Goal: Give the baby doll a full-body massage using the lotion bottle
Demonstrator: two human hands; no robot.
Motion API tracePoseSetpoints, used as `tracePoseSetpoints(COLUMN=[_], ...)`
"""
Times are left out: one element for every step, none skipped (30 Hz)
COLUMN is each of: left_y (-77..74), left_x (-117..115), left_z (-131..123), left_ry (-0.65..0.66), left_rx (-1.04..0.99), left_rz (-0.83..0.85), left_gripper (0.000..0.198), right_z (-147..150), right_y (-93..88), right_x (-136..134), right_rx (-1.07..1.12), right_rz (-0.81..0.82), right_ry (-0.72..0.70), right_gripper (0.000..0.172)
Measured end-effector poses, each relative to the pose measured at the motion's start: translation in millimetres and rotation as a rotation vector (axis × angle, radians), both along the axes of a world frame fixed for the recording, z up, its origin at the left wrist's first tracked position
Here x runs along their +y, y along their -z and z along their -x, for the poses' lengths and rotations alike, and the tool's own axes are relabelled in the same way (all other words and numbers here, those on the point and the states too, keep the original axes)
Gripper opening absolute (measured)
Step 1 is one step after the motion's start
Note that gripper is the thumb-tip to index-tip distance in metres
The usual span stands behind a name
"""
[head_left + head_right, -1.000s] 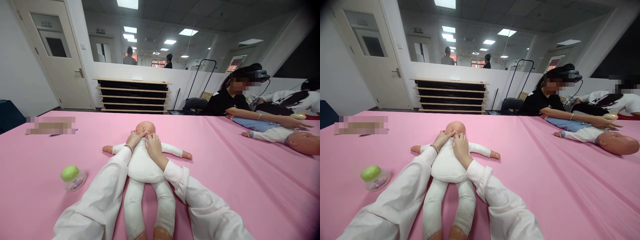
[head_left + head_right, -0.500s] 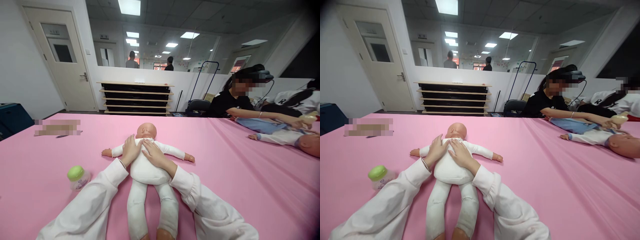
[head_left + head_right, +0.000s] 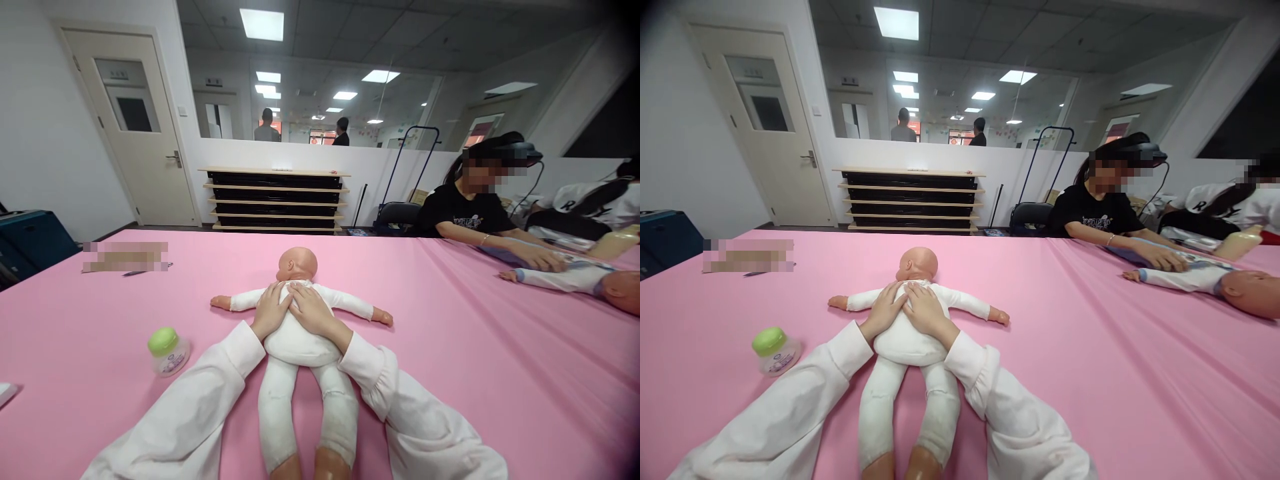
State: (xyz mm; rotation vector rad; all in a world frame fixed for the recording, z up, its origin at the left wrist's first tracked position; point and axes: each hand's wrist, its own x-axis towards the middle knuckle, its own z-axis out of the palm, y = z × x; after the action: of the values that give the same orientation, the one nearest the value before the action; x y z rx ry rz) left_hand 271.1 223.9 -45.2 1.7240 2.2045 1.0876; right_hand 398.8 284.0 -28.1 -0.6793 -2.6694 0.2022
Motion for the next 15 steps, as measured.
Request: tracePoseSetpoints(left_y=[-0.9,-2.7,-5.3,-8.5,-12.1,-15.7,-19.0,-21.5,-23.0,-23.3,-22.3,-20.1,-16.9,-13.0,-8.9], left_x=[-1,-2,-5,-8,-12,-17,-23,-30,-38,-46,-54,-60,-66,-70,-72], left_z=[0,-1,-2,-4,-6,-9,-12,-16,-20,-23,-26,-29,-31,-32,-32], left_ry=[-0.002,-0.007,-0.013,-0.015,-0.010,0.005,0.031,0.066,0.108,0.153,0.197,0.238,0.271,0.292,0.300], left_rx=[-0.002,-0.003,-0.004,-0.002,0.002,0.009,0.019,0.029,0.041,0.053,0.066,0.081,0.099,0.119,0.140], left_rz=[0.004,0.007,0.009,0.009,0.007,0.002,-0.003,-0.007,-0.009,-0.008,-0.004,0.001,0.005,0.002,-0.008], left_gripper=[0.047,0.048,0.050,0.052,0.054,0.055,0.057,0.059,0.060,0.061,0.061,0.060,0.059,0.057,0.056], right_z=[0,-1,-2,-4,-8,-12,-17,-22,-28,-33,-38,-42,-45,-46,-46], right_y=[-0.3,-1.0,-2.1,-3.5,-5.1,-6.9,-8.6,-10.2,-11.3,-11.8,-11.6,-10.5,-8.9,-6.8,-4.6], right_x=[1,2,3,4,4,4,2,-1,-4,-8,-13,-17,-21,-24,-27], right_rx=[0.016,0.044,0.081,0.122,0.156,0.173,0.171,0.150,0.116,0.081,0.052,0.031,0.017,0.009,0.005], right_rz=[0.016,0.037,0.062,0.089,0.114,0.139,0.164,0.186,0.204,0.216,0.223,0.225,0.224,0.221,0.218], right_ry=[-0.009,-0.028,-0.052,-0.078,-0.099,-0.114,-0.119,-0.119,-0.124,-0.131,-0.136,-0.136,-0.132,-0.123,-0.110], right_gripper=[0.046,0.046,0.046,0.046,0.047,0.048,0.050,0.052,0.054,0.055,0.056,0.056,0.056,0.055,0.054])
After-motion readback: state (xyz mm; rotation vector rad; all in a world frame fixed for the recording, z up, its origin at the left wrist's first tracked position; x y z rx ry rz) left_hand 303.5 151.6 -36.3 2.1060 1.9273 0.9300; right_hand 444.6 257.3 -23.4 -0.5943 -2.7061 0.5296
